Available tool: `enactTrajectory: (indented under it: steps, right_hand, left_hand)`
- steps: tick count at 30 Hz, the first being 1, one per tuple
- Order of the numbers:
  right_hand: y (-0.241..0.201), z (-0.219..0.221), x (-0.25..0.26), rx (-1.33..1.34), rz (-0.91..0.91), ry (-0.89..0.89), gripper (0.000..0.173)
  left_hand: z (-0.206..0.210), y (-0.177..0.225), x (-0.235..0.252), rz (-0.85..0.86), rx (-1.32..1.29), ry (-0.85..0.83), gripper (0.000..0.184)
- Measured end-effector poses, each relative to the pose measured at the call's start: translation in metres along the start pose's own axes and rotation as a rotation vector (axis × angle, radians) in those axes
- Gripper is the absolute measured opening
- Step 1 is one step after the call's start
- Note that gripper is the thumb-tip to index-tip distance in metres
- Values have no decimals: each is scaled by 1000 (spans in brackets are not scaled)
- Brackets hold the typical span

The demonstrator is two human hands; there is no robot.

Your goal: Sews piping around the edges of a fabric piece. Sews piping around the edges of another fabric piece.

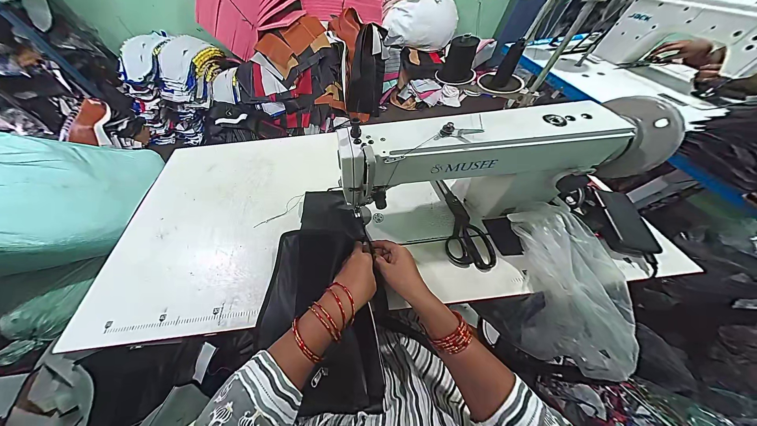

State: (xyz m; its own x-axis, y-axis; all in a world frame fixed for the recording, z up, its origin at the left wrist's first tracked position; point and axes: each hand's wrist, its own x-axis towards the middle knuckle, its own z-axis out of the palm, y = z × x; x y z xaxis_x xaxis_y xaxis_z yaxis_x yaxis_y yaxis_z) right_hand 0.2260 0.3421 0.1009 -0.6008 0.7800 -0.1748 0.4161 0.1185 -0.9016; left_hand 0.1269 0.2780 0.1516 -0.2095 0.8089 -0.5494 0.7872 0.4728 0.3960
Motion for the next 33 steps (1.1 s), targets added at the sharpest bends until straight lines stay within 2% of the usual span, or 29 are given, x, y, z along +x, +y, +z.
enactTrajectory:
  steps: [10,17,22,26,28,31,32,33]
  right_hand:
    - [-7,-8,0,-140,-5,-128,38]
    - [-24,-13,1,-335,12,-253,40]
    - [-26,-13,0,-367,16,-267,43]
    - [-35,-6,-3,-538,10,-334,34]
    - [-38,-1,-5,-630,7,-354,32]
    - [-39,10,-14,-738,-19,-325,30]
    - [-38,12,-17,-724,-36,-298,29]
    - [-36,14,-19,-699,-59,-266,30]
  left_hand:
    - [0,-1,-2,4,-13,10,36]
    - [0,-1,-5,8,17,-16,33]
    - [0,-4,-5,13,-5,-22,32]
    - [-3,-4,-15,40,19,-67,40]
    - [-8,-5,-26,80,50,-131,39]
    - [-20,-8,-44,234,102,-218,32]
    - [-25,-9,-50,287,111,-167,31]
    - [-31,-12,-54,352,104,-37,31]
